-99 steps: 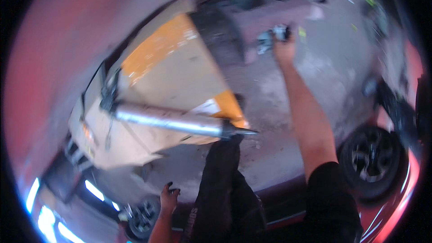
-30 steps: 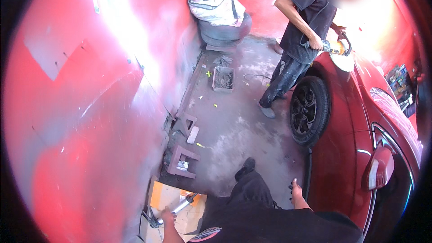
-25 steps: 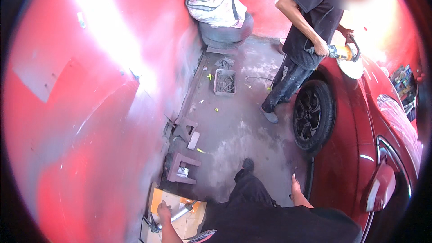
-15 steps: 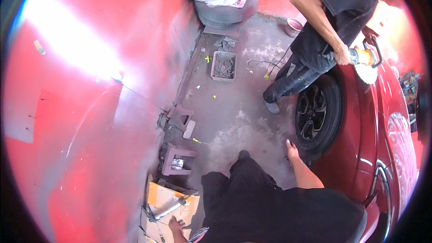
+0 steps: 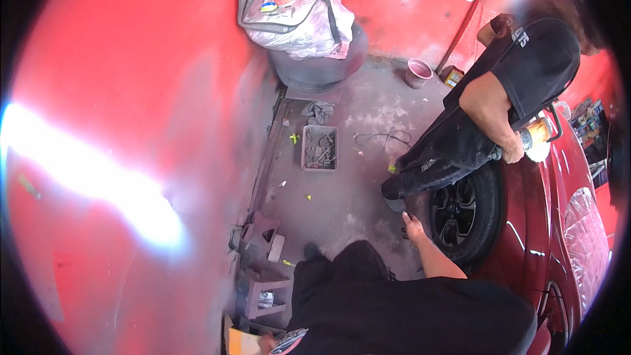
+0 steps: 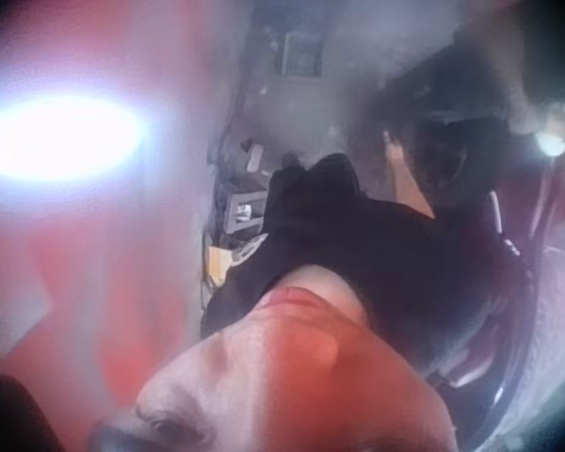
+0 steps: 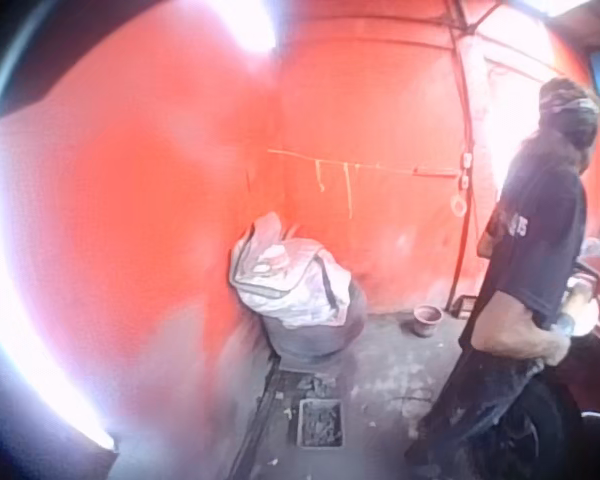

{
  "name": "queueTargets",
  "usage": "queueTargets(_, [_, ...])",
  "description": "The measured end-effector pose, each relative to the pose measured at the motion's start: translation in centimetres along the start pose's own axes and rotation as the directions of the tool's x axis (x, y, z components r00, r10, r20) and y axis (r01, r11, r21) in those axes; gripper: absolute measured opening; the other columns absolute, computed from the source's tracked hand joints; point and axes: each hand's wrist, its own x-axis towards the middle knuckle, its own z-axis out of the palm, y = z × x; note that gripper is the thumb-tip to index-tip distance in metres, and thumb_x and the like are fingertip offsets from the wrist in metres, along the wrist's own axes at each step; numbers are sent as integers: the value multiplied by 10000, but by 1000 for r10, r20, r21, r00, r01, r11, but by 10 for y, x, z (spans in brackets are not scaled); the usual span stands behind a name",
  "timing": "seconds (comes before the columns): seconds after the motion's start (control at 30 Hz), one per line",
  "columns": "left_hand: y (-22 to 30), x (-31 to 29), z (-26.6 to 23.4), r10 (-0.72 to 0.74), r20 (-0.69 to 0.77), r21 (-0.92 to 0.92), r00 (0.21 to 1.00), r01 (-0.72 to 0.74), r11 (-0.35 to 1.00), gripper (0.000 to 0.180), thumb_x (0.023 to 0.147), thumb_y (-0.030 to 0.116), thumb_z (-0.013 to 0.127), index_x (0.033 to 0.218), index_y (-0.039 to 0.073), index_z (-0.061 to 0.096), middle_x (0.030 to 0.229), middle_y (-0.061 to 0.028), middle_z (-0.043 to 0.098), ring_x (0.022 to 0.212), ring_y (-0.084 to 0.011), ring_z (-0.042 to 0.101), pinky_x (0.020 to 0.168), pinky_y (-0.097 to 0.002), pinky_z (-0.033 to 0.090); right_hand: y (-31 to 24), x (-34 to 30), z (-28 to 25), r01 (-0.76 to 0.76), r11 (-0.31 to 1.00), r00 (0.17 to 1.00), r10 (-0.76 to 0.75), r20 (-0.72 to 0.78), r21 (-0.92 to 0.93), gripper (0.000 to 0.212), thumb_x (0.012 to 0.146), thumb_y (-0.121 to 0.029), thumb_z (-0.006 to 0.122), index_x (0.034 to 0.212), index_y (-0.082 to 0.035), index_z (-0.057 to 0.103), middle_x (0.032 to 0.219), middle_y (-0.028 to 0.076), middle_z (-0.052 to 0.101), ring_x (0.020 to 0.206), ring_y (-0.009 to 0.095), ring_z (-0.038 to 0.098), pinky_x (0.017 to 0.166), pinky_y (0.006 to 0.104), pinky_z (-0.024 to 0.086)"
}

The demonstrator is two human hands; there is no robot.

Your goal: The person cleans a small cylindrical metal car part using a white cloth and a screwdriver. They wipe the exterior and interior surfaces repeatedly, then use the screwdriver to scrape residue from the part's opening. The person also wipes a caulking gun and their hands before walking away from the work area.

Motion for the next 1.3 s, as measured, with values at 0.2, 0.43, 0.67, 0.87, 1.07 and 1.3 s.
queueTargets(0.2, [312,77,-86,355,-61,-296,933,-357,886,409,990,232,535,1275,-59,509,970,-127,660,806,-196,624,715,-337,499,26,33,-31,-25,983,997,39,-71,182,735,938,-531,555,1484,-88,339,1386,152,496,1077,356,588,867,516,495])
queueTargets(0.43, [396,138,-71,318,-72,-333,945,-323,886,332,991,236,535,1221,-4,529,952,-97,633,791,-150,604,679,-274,484,-97,62,17,-358,705,908,416,53,612,861,839,-720,546,1445,-125,401,1337,100,501,1189,324,523,713,485,459])
queueTargets(0.67, [355,119,7,-41,112,78,993,32,996,253,933,217,590,1109,35,604,943,-96,663,755,-220,635,684,-350,517,-311,151,44,-154,516,976,-52,211,843,905,864,-717,508,1521,-154,242,1542,152,308,1382,406,338,1085,562,310])
queueTargets(0.87, [430,169,25,-41,139,106,990,26,994,228,933,214,583,1080,42,613,918,-96,671,746,-230,645,673,-360,518,-457,180,56,11,320,965,-250,74,947,866,883,-686,514,1449,-65,308,1425,184,393,1303,393,421,1063,573,354])
queueTargets(1.07, [631,276,5,218,122,-162,968,-198,967,206,932,211,576,1051,49,621,892,-96,679,736,-241,654,663,-369,520,-503,209,48,52,56,966,-258,-36,997,831,883,-651,544,1377,-6,372,1462,226,369,1347,435,383,1091,611,335])
queueTargets(1.3, [789,282,15,382,99,-229,919,-353,907,214,977,193,523,1118,33,543,852,-115,648,638,-198,622,489,-322,475,-582,262,13,111,-168,920,-356,-165,980,1029,853,-675,559,1504,19,169,1531,258,278,1397,445,318,1131,609,293])
